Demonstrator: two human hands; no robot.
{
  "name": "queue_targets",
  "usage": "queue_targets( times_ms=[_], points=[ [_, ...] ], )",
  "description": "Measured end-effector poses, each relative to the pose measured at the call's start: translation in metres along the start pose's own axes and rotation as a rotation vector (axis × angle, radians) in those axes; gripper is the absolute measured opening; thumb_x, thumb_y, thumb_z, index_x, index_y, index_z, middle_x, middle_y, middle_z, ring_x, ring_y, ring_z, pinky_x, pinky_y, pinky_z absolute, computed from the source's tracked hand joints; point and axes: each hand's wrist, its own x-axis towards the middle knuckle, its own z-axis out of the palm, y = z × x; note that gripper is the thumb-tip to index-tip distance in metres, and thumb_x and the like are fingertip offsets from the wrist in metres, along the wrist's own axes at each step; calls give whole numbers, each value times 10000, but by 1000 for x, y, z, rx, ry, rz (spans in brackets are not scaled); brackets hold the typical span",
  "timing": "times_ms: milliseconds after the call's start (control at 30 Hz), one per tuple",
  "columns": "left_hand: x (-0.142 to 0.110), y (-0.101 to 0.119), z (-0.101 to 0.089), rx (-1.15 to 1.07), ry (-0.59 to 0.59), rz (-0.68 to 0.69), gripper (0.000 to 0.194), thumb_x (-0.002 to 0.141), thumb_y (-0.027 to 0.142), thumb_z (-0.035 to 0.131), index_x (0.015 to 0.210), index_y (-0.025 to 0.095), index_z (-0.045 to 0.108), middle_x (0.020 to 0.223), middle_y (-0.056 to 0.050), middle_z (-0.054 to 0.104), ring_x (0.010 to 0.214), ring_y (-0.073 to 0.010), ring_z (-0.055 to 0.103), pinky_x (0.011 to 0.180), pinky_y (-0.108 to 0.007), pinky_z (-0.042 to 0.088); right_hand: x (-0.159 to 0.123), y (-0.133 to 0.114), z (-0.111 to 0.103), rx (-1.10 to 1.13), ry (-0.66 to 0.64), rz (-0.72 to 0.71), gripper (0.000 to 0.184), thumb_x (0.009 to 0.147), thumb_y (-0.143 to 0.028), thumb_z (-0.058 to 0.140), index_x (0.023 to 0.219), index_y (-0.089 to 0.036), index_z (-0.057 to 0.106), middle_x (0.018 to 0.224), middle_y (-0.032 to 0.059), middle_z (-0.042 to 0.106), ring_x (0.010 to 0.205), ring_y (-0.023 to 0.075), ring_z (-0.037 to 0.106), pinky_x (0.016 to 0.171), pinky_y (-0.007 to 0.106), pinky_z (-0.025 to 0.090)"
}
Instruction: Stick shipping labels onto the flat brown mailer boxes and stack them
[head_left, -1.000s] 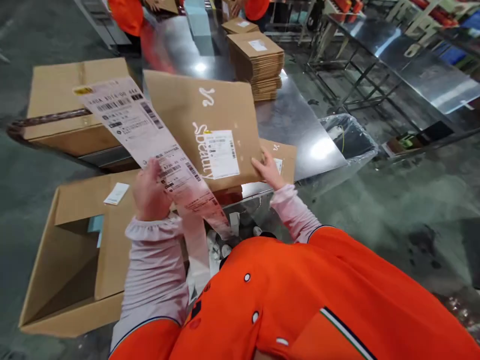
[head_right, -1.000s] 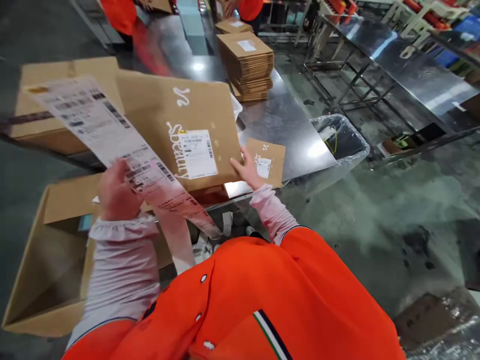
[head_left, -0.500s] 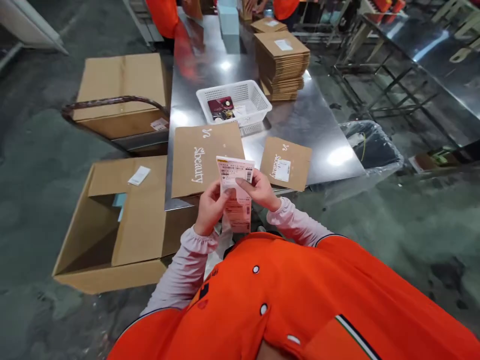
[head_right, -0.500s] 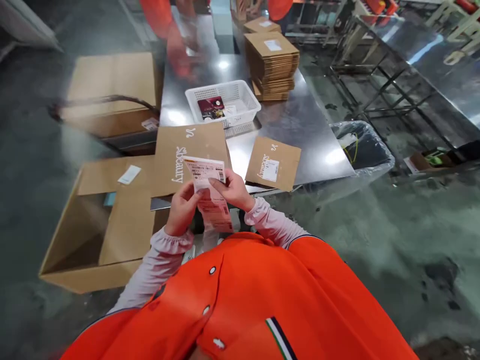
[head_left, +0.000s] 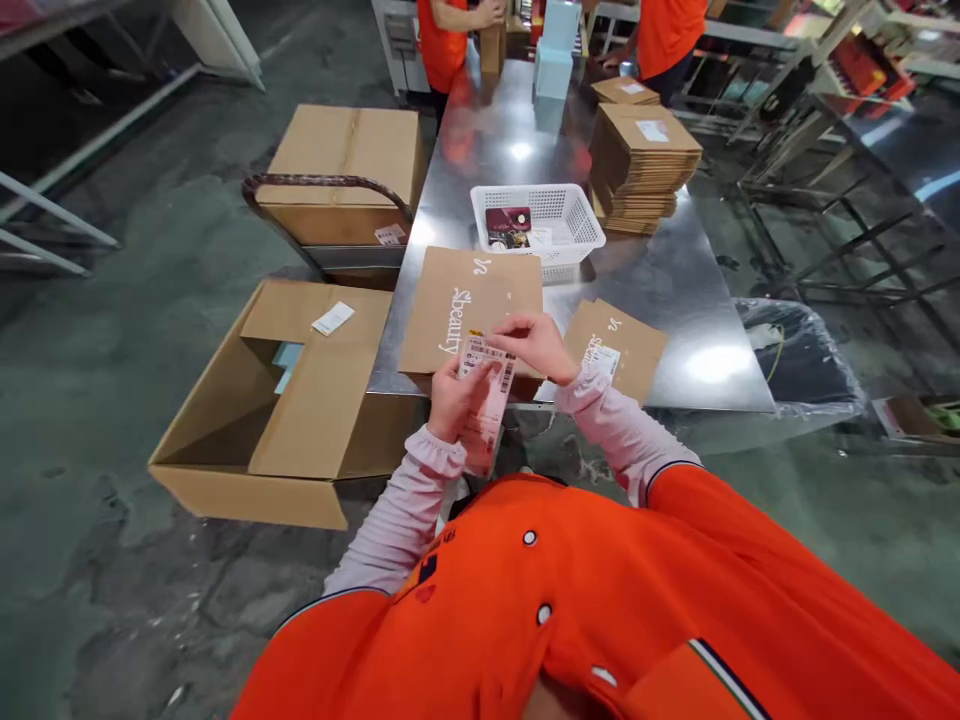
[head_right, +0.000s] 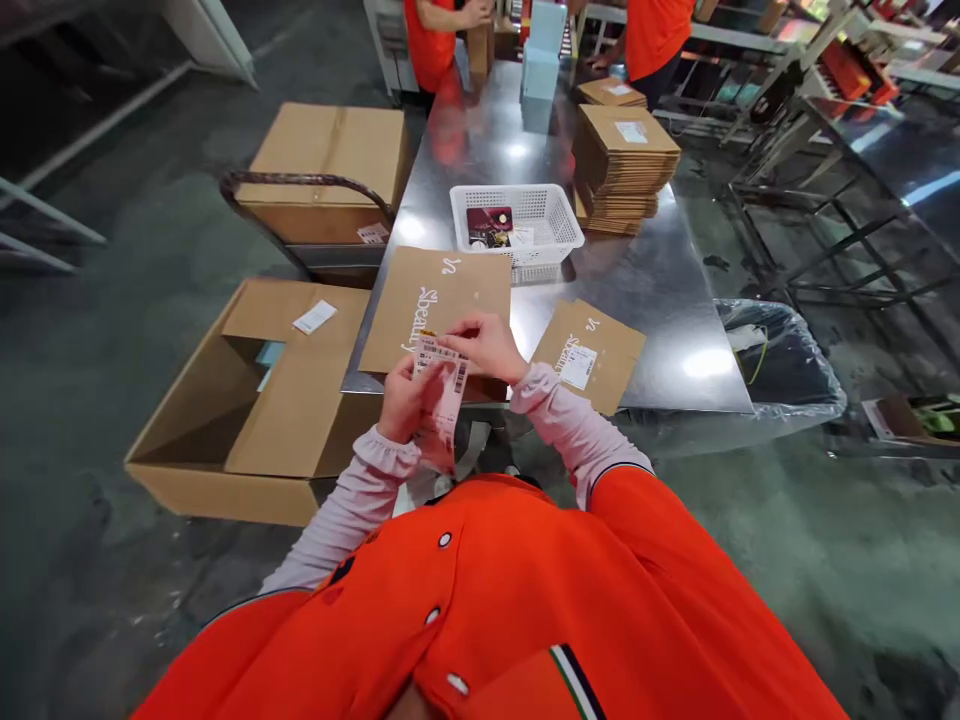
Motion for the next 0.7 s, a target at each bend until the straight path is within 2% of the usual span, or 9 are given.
queue_targets(
  times_ms=[100,233,333,433,500,600,633,667,700],
  points=[
    [4,-17,-13,-91,-158,-265,507,526,414,887,882,108,698,821,-74,719,664,-159,624,642,-275,497,53,32,4,-209,96,-6,224,682,-355,809,713,-149,728,934,66,681,883,181,630,848,318,503],
    [-31,-44,-38,-88,-83,-407,584,519,424,895,969,102,708,967,-127,740,794,-225,684,722,-332,545,110,64,10,-518,123,126,257,722,-348,784,863,-135,754,1176,122,615,1114,251,576,1014,395,434],
    [-72,-48,-64,-38,-38,-523,561,513,443,898,924,104,723,936,-131,747,792,-238,694,711,-331,555,119,69,20,-745,64,118,583,790,-451,713,1256,-110,632,1408,190,487,1318,350,434,1111,526,311],
    [-91,-31,-88,-45,-45,-554,472,478,420,911,785,111,729,801,-104,744,670,-206,675,620,-286,542,97,62,34,-868,-183,-88,774,858,-525,598,1467,-89,400,1560,209,301,1458,381,225,1166,632,90],
    [-78,-13,-96,-80,24,-456,424,510,434,889,739,123,713,710,-69,720,581,-167,631,550,-251,507,65,55,39,-818,-400,-274,739,884,-539,546,1456,-90,416,1567,192,299,1482,348,192,1191,597,52],
    [-20,11,-89,-98,158,-255,396,659,479,782,847,139,704,778,-47,719,640,-155,629,595,-240,506,7,47,30,-570,-672,-496,576,889,-554,530,1306,-163,591,1440,135,513,1409,281,380,1194,472,224],
    [6,17,-83,-42,191,-186,385,713,476,736,876,130,697,829,-59,722,699,-168,641,635,-247,513,-9,47,23,-494,-672,-482,496,914,-546,490,1209,-181,654,1339,119,603,1332,259,481,1160,436,302],
    [32,22,-76,55,232,-100,366,779,462,674,902,117,686,883,-76,722,764,-180,647,676,-254,514,-21,48,15,-451,-588,-405,461,948,-525,429,1118,-186,691,1236,114,664,1244,245,560,1120,417,362],
    [57,25,-68,203,281,-49,349,835,439,612,893,101,676,901,-92,718,808,-189,645,710,-263,510,-30,51,6,-442,-429,-277,471,977,-493,362,1065,-179,702,1167,121,689,1178,241,603,1089,419,395]
  ],
)
